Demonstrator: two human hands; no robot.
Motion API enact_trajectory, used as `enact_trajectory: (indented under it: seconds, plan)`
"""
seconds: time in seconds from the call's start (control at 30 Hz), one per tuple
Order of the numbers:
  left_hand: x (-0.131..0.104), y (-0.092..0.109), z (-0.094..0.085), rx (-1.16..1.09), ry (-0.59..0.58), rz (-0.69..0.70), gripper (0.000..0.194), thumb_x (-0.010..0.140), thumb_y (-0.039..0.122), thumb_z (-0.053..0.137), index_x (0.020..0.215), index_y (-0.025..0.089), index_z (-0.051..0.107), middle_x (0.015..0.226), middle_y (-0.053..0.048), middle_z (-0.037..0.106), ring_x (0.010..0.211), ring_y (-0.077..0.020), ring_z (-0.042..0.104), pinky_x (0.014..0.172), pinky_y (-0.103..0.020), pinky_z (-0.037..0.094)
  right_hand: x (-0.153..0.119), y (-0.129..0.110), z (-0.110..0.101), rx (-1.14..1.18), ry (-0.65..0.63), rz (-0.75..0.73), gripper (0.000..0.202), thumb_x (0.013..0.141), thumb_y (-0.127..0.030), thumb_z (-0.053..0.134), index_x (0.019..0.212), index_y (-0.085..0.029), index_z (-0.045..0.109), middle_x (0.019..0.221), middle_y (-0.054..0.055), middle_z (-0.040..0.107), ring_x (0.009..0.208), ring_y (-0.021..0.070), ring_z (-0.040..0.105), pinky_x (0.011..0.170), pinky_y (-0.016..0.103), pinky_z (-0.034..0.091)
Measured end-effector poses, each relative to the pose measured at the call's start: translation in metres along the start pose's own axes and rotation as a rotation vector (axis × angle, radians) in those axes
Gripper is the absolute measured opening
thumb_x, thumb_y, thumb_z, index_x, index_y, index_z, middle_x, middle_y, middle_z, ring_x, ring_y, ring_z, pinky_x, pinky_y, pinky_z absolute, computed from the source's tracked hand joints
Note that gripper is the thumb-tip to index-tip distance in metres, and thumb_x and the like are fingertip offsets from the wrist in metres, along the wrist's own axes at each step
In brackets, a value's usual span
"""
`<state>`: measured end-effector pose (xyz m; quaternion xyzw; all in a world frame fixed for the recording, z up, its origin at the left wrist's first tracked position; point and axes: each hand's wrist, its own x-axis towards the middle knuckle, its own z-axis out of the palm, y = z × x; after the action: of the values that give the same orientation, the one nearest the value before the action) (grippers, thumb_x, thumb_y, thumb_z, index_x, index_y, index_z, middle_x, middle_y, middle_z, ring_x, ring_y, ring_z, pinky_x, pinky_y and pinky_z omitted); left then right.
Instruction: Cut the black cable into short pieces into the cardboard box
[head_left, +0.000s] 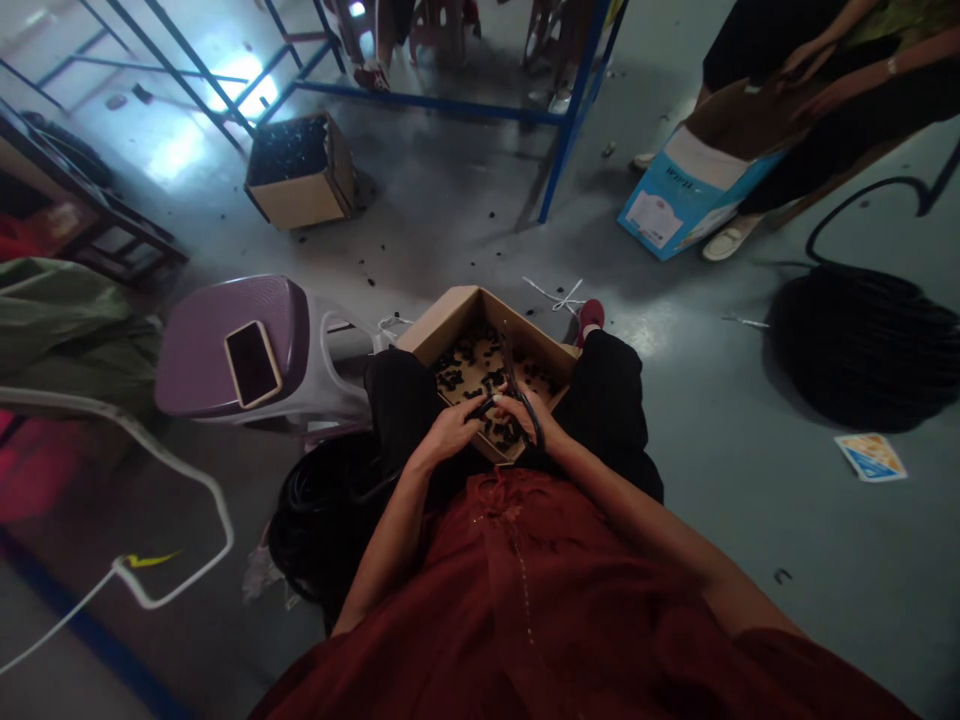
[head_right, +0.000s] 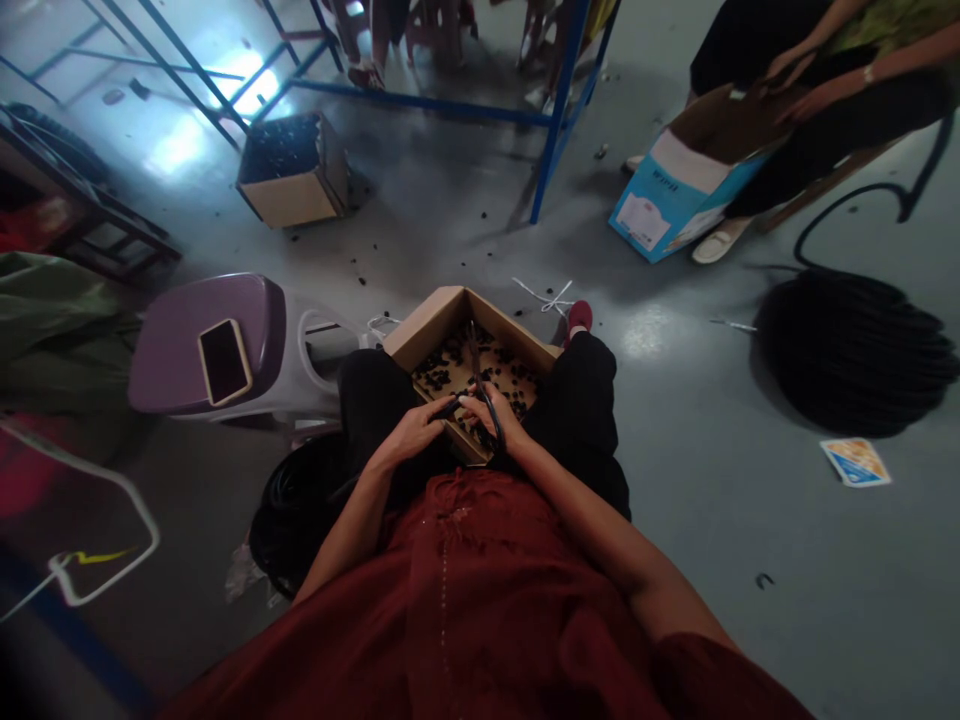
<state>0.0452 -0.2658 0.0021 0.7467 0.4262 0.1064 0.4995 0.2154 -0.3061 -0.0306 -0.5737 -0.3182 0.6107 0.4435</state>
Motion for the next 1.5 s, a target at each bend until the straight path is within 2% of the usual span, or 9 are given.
enact_trajectory:
  seconds: [0.17,0.33,0.57,0.73,0.9,1.07,1.23,1.4,1.5]
  plan:
    - [-0.001,0.006,0.005,0.067,0.022,-0.05,0.053,0.08,0.02,0.047,0.132,0.015,0.047,0.12,-0.009,0.062,0.107,-0.0201,0.058,0.096,-0.032,0.043,-0.002,-0.01,0.006,0.053,0.057,-0.022,0.043,0.062,-0.04,0.065,0.094,-0.02,0.045,0.07,-0.005,0.051,0.056,0.0105,0.053,0.052,0.024,0.045]
    - [-0.006,0.009,0.004,0.102,-0.069,-0.008,0.047,0.082,0.02,0.048,0.129,0.021,0.05,0.122,-0.006,0.061,0.11,-0.0203,0.057,0.095,-0.03,0.042,-0.002,-0.014,0.001,0.078,0.106,-0.037,0.041,0.062,-0.036,0.062,0.095,-0.021,0.044,0.073,-0.004,0.05,0.055,0.0096,0.051,0.053,0.024,0.044]
    - [-0.024,0.003,-0.014,0.172,-0.13,-0.073,0.042,0.084,0.025,0.049,0.126,0.022,0.052,0.117,-0.007,0.064,0.104,-0.022,0.06,0.088,-0.03,0.045,0.006,-0.021,-0.017,0.048,0.196,-0.064,0.041,0.064,-0.036,0.059,0.099,-0.023,0.042,0.076,-0.003,0.05,0.056,0.0103,0.05,0.052,0.025,0.044]
    - [-0.042,-0.001,-0.034,0.17,-0.103,-0.116,0.04,0.082,0.027,0.053,0.121,0.022,0.056,0.114,-0.006,0.065,0.102,-0.0215,0.06,0.09,-0.029,0.043,0.01,-0.03,-0.028,-0.031,0.256,-0.126,0.04,0.066,-0.037,0.059,0.099,-0.022,0.043,0.08,-0.002,0.051,0.057,0.0108,0.051,0.053,0.026,0.045]
    - [-0.041,0.01,-0.032,0.093,-0.099,-0.112,0.04,0.085,0.032,0.048,0.122,0.019,0.056,0.112,-0.006,0.065,0.1,-0.0197,0.061,0.088,-0.028,0.045,0.013,-0.029,-0.025,-0.232,0.303,-0.242,0.037,0.071,-0.036,0.057,0.103,-0.021,0.046,0.084,0.001,0.055,0.064,0.0129,0.055,0.061,0.027,0.048]
    - [-0.015,0.022,-0.011,0.058,0.022,-0.079,0.04,0.085,0.03,0.05,0.122,0.017,0.055,0.116,-0.007,0.064,0.102,-0.0198,0.06,0.089,-0.029,0.045,0.007,-0.033,-0.009,-0.445,0.292,-0.315,0.037,0.075,-0.036,0.055,0.107,-0.019,0.049,0.088,0.005,0.06,0.075,0.0165,0.059,0.071,0.03,0.047]
    - [-0.003,0.021,0.003,0.011,0.191,-0.086,0.037,0.078,0.021,0.059,0.115,0.021,0.06,0.111,-0.004,0.066,0.103,-0.0181,0.06,0.092,-0.029,0.044,0.0,-0.042,-0.008,-0.472,0.295,-0.321,0.037,0.076,-0.038,0.055,0.108,-0.018,0.05,0.088,0.005,0.062,0.078,0.0178,0.06,0.073,0.031,0.046]
    - [-0.003,0.011,0.004,-0.033,0.26,-0.034,0.03,0.082,0.022,0.054,0.11,0.019,0.063,0.112,-0.004,0.066,0.103,-0.0172,0.059,0.095,-0.029,0.043,0.001,-0.035,-0.013,-0.445,0.28,-0.299,0.037,0.078,-0.041,0.054,0.109,-0.02,0.05,0.088,0.004,0.061,0.075,0.0171,0.06,0.071,0.03,0.047]
    - [0.002,0.005,-0.002,-0.073,0.314,-0.07,0.031,0.084,0.024,0.051,0.112,0.017,0.062,0.105,-0.004,0.068,0.094,-0.0161,0.062,0.089,-0.028,0.046,-0.002,-0.023,-0.019,-0.466,0.297,-0.284,0.038,0.08,-0.044,0.051,0.111,-0.021,0.049,0.087,0.003,0.061,0.071,0.0158,0.06,0.068,0.029,0.047]
